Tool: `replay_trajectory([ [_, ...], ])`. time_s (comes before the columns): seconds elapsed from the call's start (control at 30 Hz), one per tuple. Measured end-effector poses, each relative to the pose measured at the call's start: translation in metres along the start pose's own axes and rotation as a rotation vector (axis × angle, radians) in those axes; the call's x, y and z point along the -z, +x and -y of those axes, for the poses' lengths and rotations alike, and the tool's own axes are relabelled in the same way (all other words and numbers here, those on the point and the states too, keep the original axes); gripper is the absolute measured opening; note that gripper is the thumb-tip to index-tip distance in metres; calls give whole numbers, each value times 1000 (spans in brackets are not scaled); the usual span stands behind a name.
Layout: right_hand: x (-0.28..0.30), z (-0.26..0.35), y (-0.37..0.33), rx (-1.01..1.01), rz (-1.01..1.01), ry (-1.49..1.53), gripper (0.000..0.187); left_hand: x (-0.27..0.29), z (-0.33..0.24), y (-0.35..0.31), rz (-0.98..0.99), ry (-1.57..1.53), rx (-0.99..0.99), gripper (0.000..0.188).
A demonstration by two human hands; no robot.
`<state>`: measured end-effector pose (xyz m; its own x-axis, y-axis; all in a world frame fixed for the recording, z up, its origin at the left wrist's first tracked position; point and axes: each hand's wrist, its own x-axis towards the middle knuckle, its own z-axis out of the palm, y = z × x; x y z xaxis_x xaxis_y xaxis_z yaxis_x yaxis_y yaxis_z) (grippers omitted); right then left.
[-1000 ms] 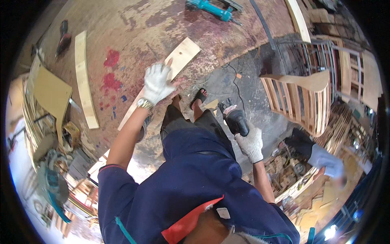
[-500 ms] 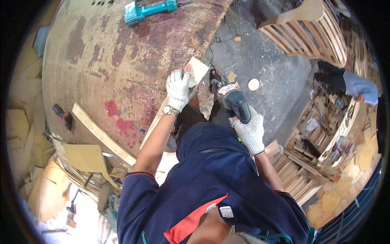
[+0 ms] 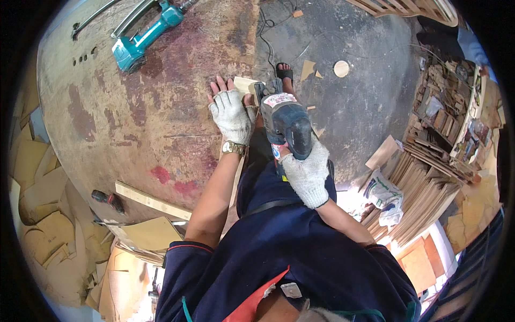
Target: The person selects a wooden slat, marks it with a pen, and then uses a nail gun and a sander to join and smooth two curved wooden pieces on a workbench. The person handles the pieces one at a time and finishes by inspecting the assembled component.
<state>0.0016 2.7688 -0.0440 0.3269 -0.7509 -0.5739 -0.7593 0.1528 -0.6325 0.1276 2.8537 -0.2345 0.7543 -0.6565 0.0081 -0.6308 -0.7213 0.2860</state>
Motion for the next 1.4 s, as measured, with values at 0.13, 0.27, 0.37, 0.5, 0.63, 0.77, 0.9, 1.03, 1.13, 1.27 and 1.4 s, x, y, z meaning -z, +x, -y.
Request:
replay_trajectory([
  [0.13,-12,5,1,22,16,46,33,-1,2,-2,39,-21,8,64],
  [0.27,-24,12,3,-95,19,99,31,-1,3,-2,98,-50,27,64],
  [0.37,-21,16,1,-53,27,59,29,0,4,-3,111,-78,27,64],
  [0.5,-21,20,2,-49,14,71,27,1,4,-3,130,-89,22,63],
  [0.63,-20,21,3,-75,21,-2,27,3,4,-2,129,-83,23,63],
  [0.77,-18,21,3,-40,35,14,25,4,3,-2,165,-125,45,62],
  [0.9,-16,20,5,-21,51,-18,25,5,4,-1,110,-124,15,62],
  [1.03,-14,17,6,24,60,-36,26,6,4,-1,105,-119,4,64],
  [1.13,-13,16,7,2,73,-33,26,5,6,-3,231,-131,52,66],
  [1.27,-11,16,9,6,79,-30,26,3,7,-5,225,-141,54,68],
  [1.4,-7,18,13,14,103,-59,25,3,8,-4,219,-148,47,69],
])
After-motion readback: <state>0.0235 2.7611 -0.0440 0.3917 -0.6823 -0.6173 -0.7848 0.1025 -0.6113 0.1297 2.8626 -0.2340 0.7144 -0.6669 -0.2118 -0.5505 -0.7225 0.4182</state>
